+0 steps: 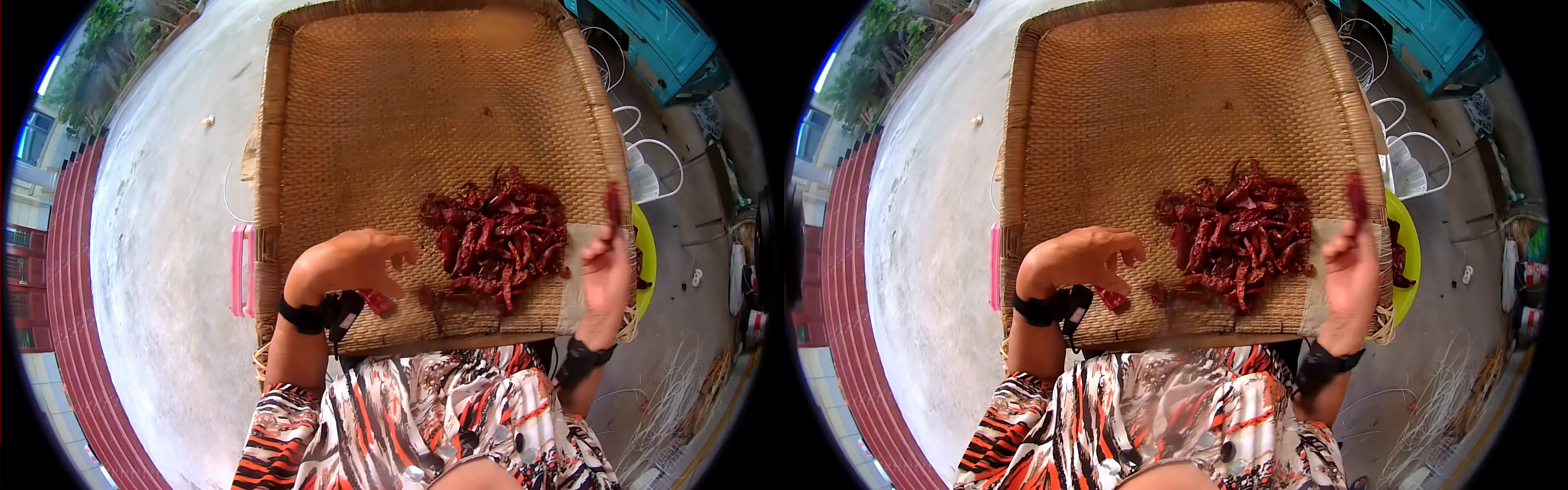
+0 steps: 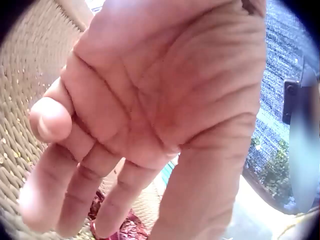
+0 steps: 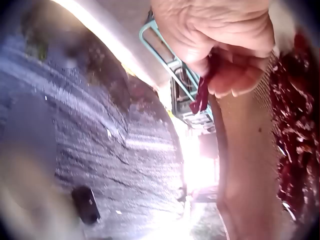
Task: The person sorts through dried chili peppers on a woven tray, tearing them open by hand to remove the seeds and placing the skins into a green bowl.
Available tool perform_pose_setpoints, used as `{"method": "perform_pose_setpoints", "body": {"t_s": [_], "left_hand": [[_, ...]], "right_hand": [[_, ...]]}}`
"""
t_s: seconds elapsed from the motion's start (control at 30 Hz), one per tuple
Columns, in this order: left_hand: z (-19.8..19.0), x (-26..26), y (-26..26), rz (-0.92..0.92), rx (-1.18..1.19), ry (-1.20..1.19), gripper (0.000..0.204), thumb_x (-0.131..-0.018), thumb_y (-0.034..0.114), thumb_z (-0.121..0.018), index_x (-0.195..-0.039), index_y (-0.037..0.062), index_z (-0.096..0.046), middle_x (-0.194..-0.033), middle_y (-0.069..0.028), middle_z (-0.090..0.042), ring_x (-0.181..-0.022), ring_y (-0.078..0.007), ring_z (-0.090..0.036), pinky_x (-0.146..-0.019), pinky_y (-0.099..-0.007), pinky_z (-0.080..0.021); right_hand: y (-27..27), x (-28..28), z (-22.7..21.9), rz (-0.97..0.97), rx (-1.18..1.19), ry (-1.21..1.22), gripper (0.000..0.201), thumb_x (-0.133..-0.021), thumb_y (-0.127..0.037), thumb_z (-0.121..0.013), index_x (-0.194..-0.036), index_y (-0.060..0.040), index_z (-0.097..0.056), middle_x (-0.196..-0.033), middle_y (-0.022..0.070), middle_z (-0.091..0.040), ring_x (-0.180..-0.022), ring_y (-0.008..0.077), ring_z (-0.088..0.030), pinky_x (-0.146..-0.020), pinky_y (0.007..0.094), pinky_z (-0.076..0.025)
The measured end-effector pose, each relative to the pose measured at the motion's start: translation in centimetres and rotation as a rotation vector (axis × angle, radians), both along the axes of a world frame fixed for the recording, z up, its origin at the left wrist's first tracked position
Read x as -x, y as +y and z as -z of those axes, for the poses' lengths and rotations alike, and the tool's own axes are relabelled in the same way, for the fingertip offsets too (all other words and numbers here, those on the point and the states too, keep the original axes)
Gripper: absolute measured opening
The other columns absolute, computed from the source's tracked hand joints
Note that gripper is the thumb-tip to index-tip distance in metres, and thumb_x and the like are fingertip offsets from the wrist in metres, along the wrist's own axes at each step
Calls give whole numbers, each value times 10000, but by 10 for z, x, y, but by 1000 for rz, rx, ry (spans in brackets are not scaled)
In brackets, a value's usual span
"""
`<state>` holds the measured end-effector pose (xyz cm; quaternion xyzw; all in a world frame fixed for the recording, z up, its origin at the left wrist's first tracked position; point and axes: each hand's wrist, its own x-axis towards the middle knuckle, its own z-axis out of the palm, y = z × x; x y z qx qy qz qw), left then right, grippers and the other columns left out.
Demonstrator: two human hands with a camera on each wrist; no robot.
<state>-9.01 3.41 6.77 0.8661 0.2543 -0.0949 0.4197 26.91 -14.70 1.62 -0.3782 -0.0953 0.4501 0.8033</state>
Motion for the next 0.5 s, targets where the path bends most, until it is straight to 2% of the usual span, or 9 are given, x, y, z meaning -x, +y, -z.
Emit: {"method": "perform_pose_setpoints", "body": {"t_s": [0.07,0.17,0.27,0.37,0.5], "left_hand": [[3,1,-2,-24,-81,95,452,-720,247,-814,-1099,72,-641,-968,-133,-679,-901,-301,-661,-770,-402,-514],[-1,-8,-5,-49,-84,283,414,-719,303,-800,-1027,73,-644,-892,-135,-682,-861,-314,-670,-737,-412,-511],[-8,-12,-9,-66,-79,333,408,-716,342,-792,-983,72,-643,-846,-129,-678,-835,-309,-673,-717,-418,-511],[-9,-12,-12,-58,-104,361,407,-715,346,-796,-974,74,-641,-850,-128,-678,-839,-307,-672,-724,-418,-511],[-7,8,-20,-29,-173,251,421,-694,320,-827,-989,92,-633,-948,-82,-674,-896,-289,-669,-737,-404,-521]], "right_hand": [[-18,-43,13,18,-188,193,178,-1026,-157,-526,-1091,-24,-624,-920,24,-643,-751,113,-581,-700,281,-504],[-38,-86,42,6,-580,457,256,-1003,-174,-536,-1189,-8,-595,-985,32,-628,-786,150,-581,-753,334,-487],[-35,-64,19,133,-562,502,336,-1002,-233,-538,-1240,0,-580,-1003,46,-629,-813,170,-579,-772,349,-476],[-28,-51,12,65,-530,464,377,-1013,-280,-524,-1252,6,-584,-1002,51,-628,-820,176,-572,-772,354,-475],[-13,-28,3,-5,-375,224,321,-1043,-275,-497,-1209,-22,-604,-993,41,-625,-784,163,-558,-736,321,-474]]}}
